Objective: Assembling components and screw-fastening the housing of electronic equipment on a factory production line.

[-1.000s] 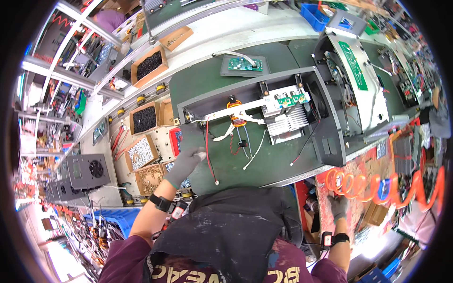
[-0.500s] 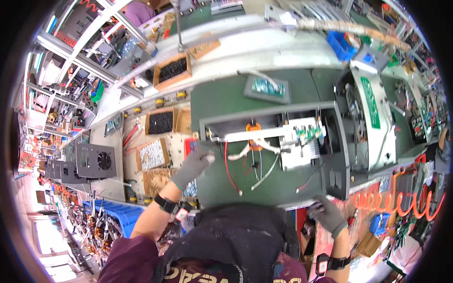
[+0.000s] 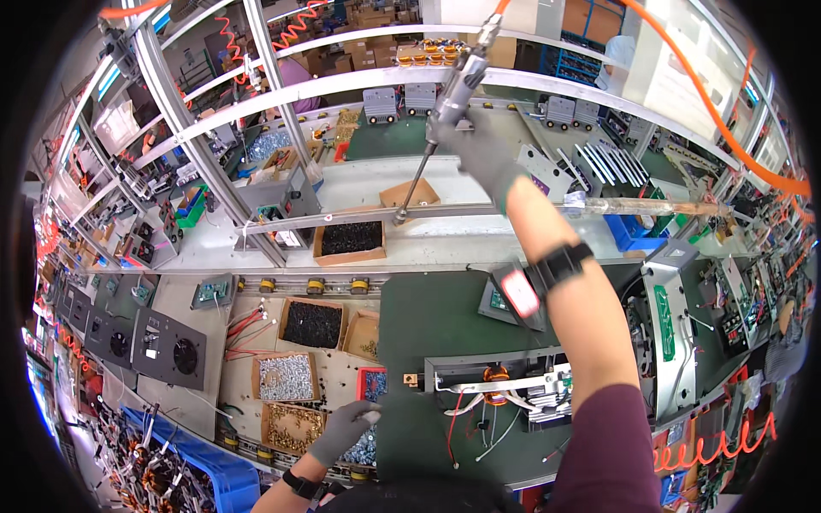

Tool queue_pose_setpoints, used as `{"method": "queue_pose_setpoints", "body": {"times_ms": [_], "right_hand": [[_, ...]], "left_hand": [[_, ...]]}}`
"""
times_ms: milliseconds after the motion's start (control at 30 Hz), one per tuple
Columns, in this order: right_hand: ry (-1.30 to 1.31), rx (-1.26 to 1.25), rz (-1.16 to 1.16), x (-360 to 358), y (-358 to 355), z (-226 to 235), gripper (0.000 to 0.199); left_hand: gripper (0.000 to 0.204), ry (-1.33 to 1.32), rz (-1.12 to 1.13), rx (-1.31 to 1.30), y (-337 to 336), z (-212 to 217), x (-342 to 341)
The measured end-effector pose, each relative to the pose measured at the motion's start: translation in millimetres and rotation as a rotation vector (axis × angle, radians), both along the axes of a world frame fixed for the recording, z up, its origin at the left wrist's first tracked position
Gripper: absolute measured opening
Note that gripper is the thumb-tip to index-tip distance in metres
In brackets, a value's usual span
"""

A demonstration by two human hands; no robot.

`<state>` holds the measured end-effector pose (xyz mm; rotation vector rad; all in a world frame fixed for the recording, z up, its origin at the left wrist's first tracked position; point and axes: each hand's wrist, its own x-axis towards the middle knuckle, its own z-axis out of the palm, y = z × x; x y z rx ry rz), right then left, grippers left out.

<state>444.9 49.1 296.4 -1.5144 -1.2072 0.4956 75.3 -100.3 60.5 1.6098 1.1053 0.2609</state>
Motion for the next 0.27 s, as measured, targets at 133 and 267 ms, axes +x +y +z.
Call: {"method": "queue_pose_setpoints", "body": {"times_ms": [133,267], "right_hand": [[0.296,0.125,-0.003,32.0,68.7,4.3,0.021],[0.33,0.092,0.294,13.6,31.9,46.8,0.033]], "left_hand": [[0.026,-0.104,0.124,-0.139,15.8,-18.3,-14.0],[0.028,-0.226,0.116,-0.104,25.3,-26.0,-2.3]]}}
